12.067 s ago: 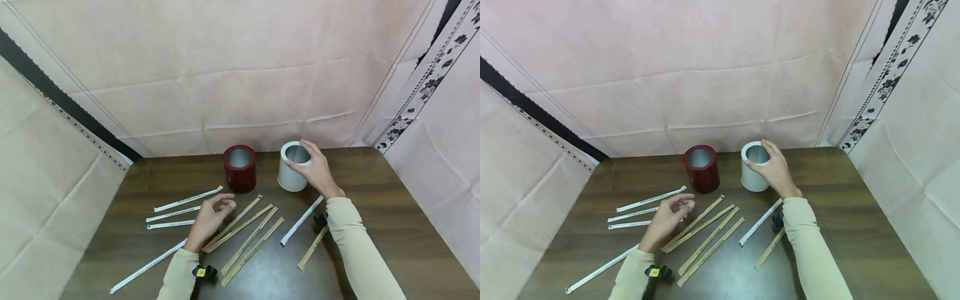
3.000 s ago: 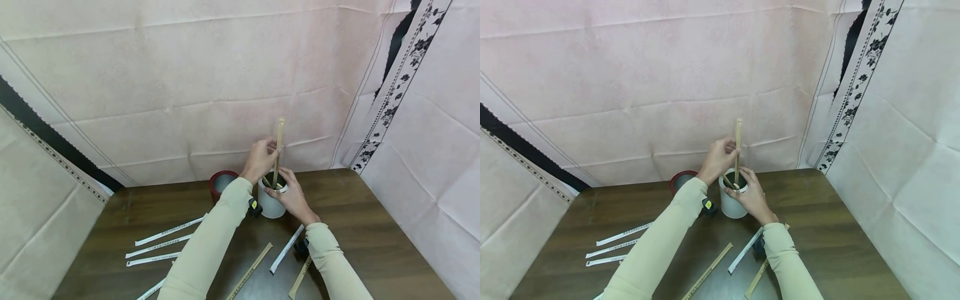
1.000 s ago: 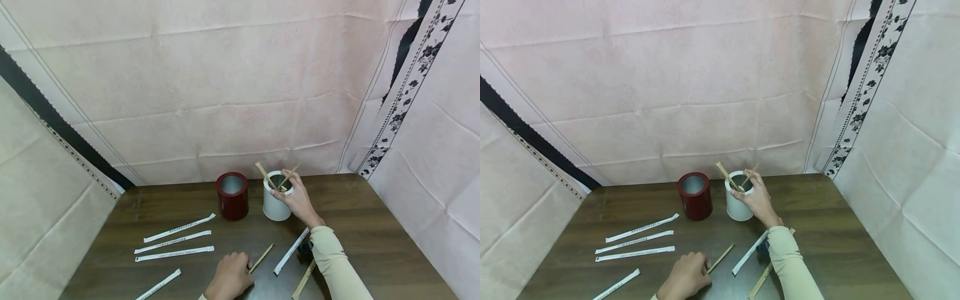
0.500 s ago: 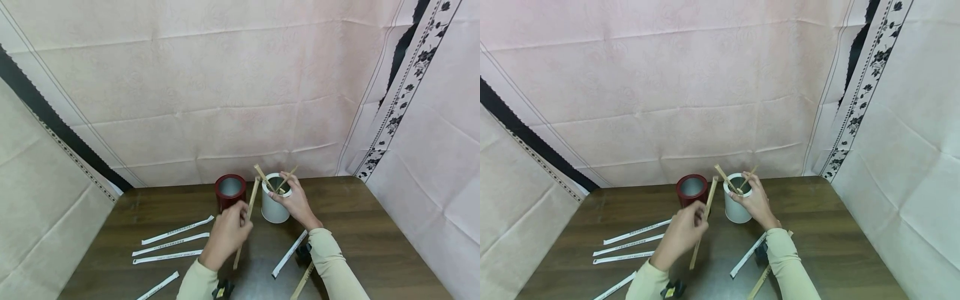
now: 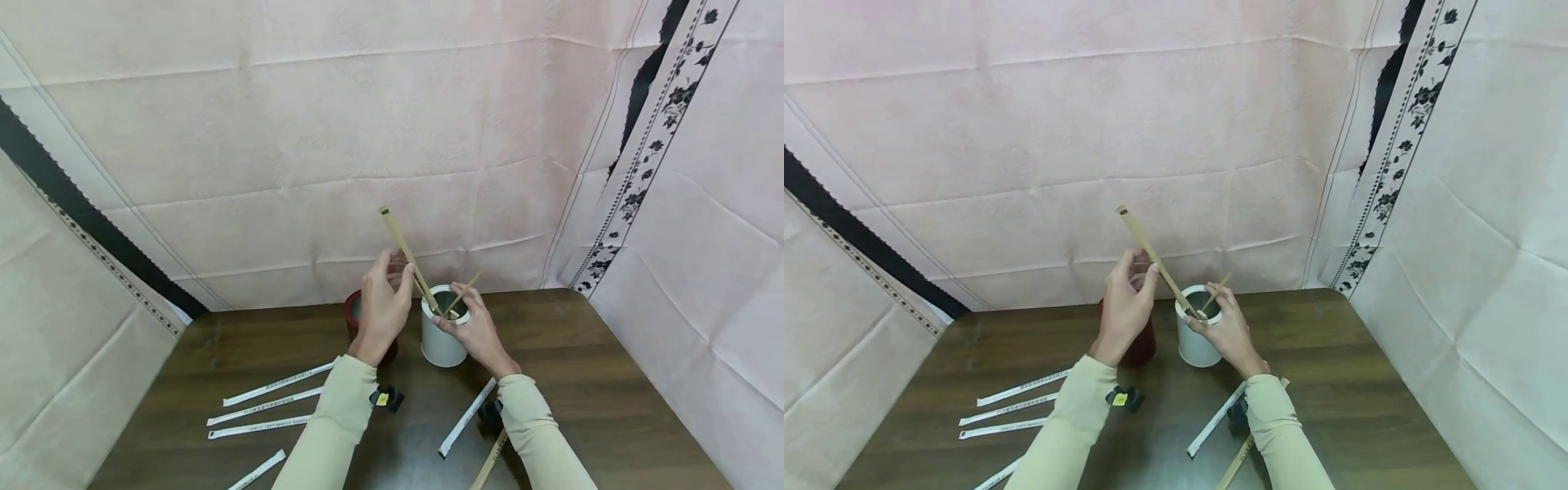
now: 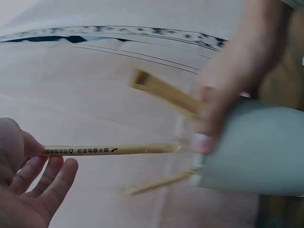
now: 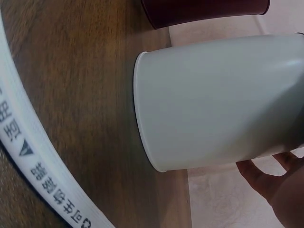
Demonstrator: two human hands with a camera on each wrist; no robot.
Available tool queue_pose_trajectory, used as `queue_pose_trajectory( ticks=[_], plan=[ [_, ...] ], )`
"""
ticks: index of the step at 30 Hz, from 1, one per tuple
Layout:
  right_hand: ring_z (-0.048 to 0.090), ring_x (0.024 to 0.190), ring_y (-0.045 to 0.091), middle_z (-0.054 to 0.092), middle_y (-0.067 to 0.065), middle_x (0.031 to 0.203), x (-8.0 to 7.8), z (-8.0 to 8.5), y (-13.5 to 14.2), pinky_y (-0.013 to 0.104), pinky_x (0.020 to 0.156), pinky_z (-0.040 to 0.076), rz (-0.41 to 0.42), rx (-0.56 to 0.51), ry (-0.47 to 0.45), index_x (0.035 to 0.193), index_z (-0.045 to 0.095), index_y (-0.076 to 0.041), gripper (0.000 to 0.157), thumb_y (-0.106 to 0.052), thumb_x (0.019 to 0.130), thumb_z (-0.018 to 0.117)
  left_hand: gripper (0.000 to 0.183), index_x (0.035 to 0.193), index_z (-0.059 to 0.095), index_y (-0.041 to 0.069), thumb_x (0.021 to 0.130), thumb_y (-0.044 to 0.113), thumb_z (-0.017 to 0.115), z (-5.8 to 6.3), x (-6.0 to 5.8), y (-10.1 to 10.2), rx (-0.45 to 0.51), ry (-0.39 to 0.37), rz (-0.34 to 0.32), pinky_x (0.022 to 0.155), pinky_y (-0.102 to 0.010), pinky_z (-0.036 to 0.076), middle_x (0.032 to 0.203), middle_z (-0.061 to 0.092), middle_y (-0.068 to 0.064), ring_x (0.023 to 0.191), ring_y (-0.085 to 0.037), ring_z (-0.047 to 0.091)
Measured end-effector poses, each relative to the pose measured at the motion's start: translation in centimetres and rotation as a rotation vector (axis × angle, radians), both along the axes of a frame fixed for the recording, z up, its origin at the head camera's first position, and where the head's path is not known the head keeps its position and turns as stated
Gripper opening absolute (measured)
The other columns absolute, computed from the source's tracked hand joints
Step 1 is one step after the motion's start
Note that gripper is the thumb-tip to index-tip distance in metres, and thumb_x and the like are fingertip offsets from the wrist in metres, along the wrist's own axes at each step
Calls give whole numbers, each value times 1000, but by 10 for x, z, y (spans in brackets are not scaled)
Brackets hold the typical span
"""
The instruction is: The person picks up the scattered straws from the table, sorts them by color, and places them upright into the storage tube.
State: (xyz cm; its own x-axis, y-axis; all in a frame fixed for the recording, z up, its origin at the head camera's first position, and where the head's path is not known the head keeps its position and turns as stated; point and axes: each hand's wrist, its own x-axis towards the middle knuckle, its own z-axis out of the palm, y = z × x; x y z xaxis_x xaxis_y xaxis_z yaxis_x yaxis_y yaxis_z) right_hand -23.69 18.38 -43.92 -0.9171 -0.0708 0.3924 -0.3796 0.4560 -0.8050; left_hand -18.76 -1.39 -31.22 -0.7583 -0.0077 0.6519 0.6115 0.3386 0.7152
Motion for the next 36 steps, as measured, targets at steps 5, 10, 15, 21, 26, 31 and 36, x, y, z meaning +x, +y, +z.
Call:
queue_pose_trajectory(
  ticks=[5, 10, 15, 21, 26, 31, 36],
  plan=[
    [38, 151, 34, 43, 6, 160, 0, 0, 0, 60, 120, 33, 9, -8, -1, 154, 51, -8, 82, -36, 87, 88, 16, 118, 66, -1, 103, 5, 66, -31, -16, 10, -50, 13, 16, 80, -29, 63, 105, 72, -13, 92, -23, 77],
    [37, 152, 36, 42, 9, 161, 1, 0, 1, 63, 119, 34, 10, 5, 23, 154, 52, -6, 80, -33, 88, 88, 14, 115, 68, 5, 101, 4, 69, -59, -22, 17, -154, -54, 23, 79, -25, 62, 102, 73, -8, 90, -16, 75],
    [43, 147, 37, 42, 10, 160, -1, 0, -1, 63, 117, 38, 11, 27, 19, 154, 51, -3, 81, -33, 88, 89, 21, 119, 70, 6, 99, 8, 72, -83, -15, 17, -245, -111, 70, 87, -34, 60, 110, 72, -8, 99, -19, 70],
    [44, 146, 36, 43, 8, 159, -2, -1, 1, 64, 114, 40, 4, 29, 32, 153, 54, -7, 79, -34, 87, 89, 45, 141, 58, 1, 98, 5, 69, -98, 0, 13, -176, -183, 32, 103, -41, 55, 128, 68, -12, 120, -25, 65],
    [42, 147, 36, 43, 8, 159, -3, 2, 3, 63, 115, 40, 5, 15, 23, 153, 53, -9, 79, -34, 87, 89, 52, 146, 54, 2, 95, 2, 67, -100, 7, 8, -154, -213, 3, 108, -44, 52, 133, 66, -14, 127, -27, 63],
    [40, 148, 37, 41, 9, 161, -3, 3, 3, 63, 116, 39, 19, 25, 7, 155, 51, -8, 82, -36, 87, 89, 61, 151, 49, 6, 95, 14, 72, -102, 11, 1, -187, -260, -12, 114, -49, 46, 145, 60, -11, 136, -29, 56],
    [38, 150, 38, 38, 8, 164, 6, 2, 2, 66, 115, 37, 34, 43, -24, 158, 48, -10, 84, -40, 89, 86, 78, 159, 40, 9, 94, 32, 78, -108, 13, -7, -221, -339, -64, 116, -55, 44, 156, 49, -12, 144, -31, 49]
  ],
)
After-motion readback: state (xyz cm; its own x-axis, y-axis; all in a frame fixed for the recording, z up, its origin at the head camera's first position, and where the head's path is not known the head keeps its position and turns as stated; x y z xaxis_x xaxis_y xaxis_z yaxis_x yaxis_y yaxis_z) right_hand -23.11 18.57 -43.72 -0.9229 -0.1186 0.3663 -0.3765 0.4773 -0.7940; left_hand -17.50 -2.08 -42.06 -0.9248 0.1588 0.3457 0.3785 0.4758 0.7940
